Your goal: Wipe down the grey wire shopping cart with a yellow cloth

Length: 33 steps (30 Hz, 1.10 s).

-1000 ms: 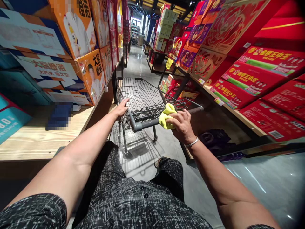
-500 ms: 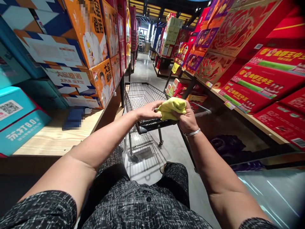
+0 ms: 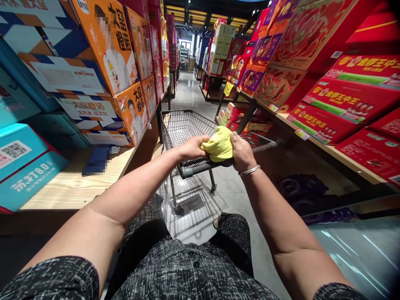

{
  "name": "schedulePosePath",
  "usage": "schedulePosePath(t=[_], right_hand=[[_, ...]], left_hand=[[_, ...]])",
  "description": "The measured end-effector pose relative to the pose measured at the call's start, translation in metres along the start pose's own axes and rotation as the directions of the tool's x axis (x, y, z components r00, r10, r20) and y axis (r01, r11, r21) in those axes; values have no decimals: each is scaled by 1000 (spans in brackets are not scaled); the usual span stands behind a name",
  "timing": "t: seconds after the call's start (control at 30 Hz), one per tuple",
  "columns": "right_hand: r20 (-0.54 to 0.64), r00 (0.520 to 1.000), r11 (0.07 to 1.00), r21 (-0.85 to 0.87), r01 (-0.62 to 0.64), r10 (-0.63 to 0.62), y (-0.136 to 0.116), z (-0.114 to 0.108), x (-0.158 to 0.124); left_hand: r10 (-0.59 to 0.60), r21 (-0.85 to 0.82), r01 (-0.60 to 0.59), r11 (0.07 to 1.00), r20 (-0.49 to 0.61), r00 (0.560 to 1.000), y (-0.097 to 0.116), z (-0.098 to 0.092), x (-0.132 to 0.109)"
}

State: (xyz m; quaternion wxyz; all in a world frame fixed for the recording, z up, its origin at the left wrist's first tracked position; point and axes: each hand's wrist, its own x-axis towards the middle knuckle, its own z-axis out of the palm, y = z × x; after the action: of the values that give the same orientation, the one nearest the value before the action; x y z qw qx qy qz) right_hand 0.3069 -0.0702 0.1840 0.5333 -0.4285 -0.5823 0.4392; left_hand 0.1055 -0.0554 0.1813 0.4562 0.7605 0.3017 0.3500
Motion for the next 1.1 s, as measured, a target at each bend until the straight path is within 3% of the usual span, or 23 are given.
schedulePosePath(t=[0.1, 0.2, 0.3, 0.37, 0.47, 0.57, 0.77, 0.83, 0.9, 1.0, 1.1], right_hand=[[11, 1000, 994, -109, -27, 29, -1, -3, 9], [165, 984, 986, -161, -38, 65, -4, -3, 15], [390, 916, 993, -110, -52, 92, -10, -2, 15], [474, 871, 992, -73, -105, 127, -12, -3, 13], [555, 821, 989, -22, -145, 133, -12, -3, 10], [616, 781, 994, -31, -108, 104, -15, -1, 7], [642, 761, 996, -66, -61, 89, -25, 13, -5], [626, 778, 999, -33, -34, 48, -26, 18, -9], [576, 817, 999, -2, 38, -30, -25, 24, -16], [480, 857, 965, -69, 252, -189, -23, 36, -34], [416, 842, 839, -268, 473, -342, -21, 51, -58]], left_hand=[[145, 169, -133, 977, -61, 988, 2, 3, 1], [320, 404, -236, 884, -153, 935, 6, 5, 2], [405, 573, -220, 790, -217, 888, 12, 7, 0], [406, 626, -182, 758, -235, 883, 16, 7, -2], [380, 655, -113, 747, -281, 881, 20, 6, -6], [341, 642, -45, 765, -344, 875, 21, 3, -10], [329, 664, 18, 747, -393, 858, 37, 3, -16], [308, 665, 31, 747, -386, 870, 42, -5, -17], [226, 642, 44, 765, -332, 916, 41, -21, -19], [24, 560, 87, 824, -187, 982, 28, -50, -25], [-126, 384, 198, 902, -204, 971, 12, -61, -36]])
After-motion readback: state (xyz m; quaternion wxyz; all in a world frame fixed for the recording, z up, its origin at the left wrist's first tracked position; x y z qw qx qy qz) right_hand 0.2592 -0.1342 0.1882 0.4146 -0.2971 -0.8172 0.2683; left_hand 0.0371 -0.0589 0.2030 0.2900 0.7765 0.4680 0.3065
